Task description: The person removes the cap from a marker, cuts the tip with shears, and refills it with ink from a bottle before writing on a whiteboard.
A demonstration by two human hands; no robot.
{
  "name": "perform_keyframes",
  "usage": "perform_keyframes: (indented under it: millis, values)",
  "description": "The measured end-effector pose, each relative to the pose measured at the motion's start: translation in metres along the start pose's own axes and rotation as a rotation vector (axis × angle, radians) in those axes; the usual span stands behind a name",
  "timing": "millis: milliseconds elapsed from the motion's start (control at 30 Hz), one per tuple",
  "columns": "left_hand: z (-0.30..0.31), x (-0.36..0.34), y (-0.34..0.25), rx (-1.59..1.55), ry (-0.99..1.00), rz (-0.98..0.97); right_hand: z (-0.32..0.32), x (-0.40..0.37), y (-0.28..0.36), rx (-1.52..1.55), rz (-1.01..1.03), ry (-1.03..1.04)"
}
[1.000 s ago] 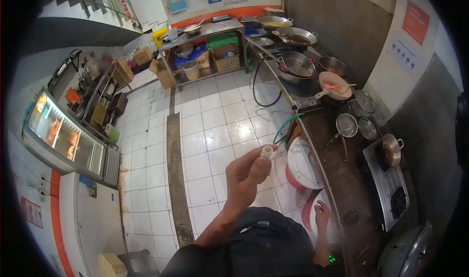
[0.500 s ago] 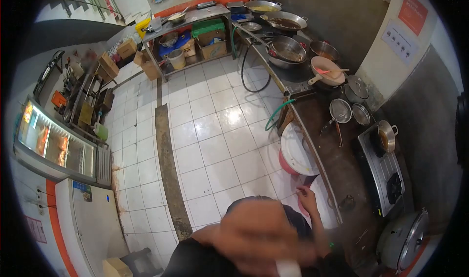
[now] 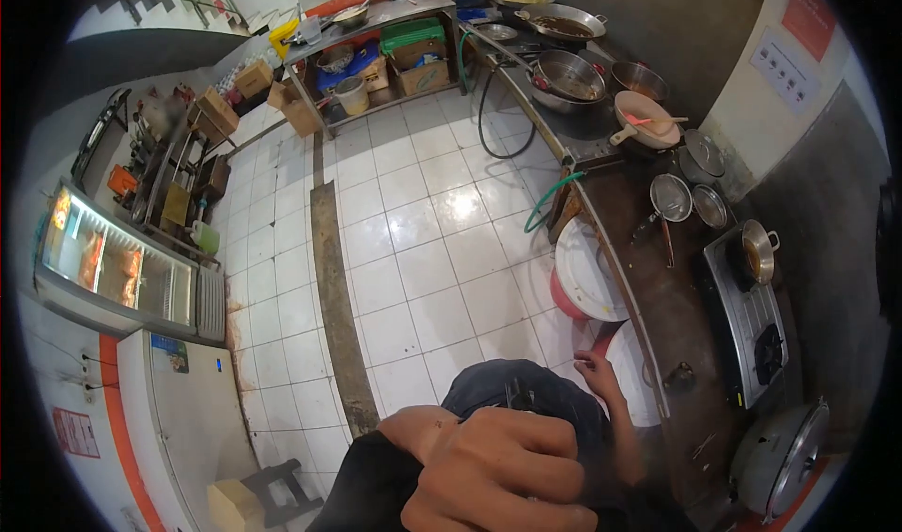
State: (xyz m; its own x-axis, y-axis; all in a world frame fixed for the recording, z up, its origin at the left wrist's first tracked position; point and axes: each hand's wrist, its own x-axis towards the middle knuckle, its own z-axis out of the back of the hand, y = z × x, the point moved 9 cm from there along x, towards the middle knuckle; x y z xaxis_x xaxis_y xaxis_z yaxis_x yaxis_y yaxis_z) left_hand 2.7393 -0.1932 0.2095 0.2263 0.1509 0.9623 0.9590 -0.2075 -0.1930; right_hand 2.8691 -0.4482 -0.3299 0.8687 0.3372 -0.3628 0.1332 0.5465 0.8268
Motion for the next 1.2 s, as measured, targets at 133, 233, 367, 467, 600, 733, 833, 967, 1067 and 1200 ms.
perform_keyframes:
  millis: [133, 233, 367, 467, 600, 733, 833, 967, 1067, 1200]
  values:
    - [-0.001, 0.001, -0.004, 0.032, 0.044, 0.003, -0.002, -0.004, -0.006, -0.005, -0.001, 0.011]
    - [0.0, -0.004, -0.008, 0.059, 0.013, -0.042, -0.004, -0.004, -0.008, -0.011, 0.015, 0.014]
    - [0.009, -0.02, -0.013, 0.036, -0.088, 0.093, -0.009, -0.007, -0.02, -0.018, -0.029, 0.025]
    - [0.003, -0.016, -0.017, 0.092, -0.069, 0.091, -0.013, -0.013, -0.019, -0.027, -0.025, 0.034]
    - [0.001, -0.008, -0.025, 0.147, 0.156, -0.033, -0.017, -0.014, -0.02, -0.041, -0.032, 0.048]
    - [0.015, -0.038, -0.026, 0.236, 0.016, 0.09, -0.024, -0.011, -0.039, -0.013, -0.021, 0.038]
    - [0.054, -0.069, 0.013, 0.448, -0.213, 0.254, -0.017, -0.021, -0.044, -0.085, -0.226, 0.097]
    - [0.065, -0.07, 0.057, 0.545, -0.205, 0.403, -0.013, -0.031, -0.035, -0.048, -0.049, 0.002]
    - [0.075, -0.086, 0.084, 0.442, -0.324, 0.609, -0.009, -0.02, -0.025, -0.056, -0.059, 0.004]
    - [0.076, -0.097, 0.096, 0.332, -0.413, 0.732, -0.01, -0.026, -0.026, -0.052, -0.026, 0.02]
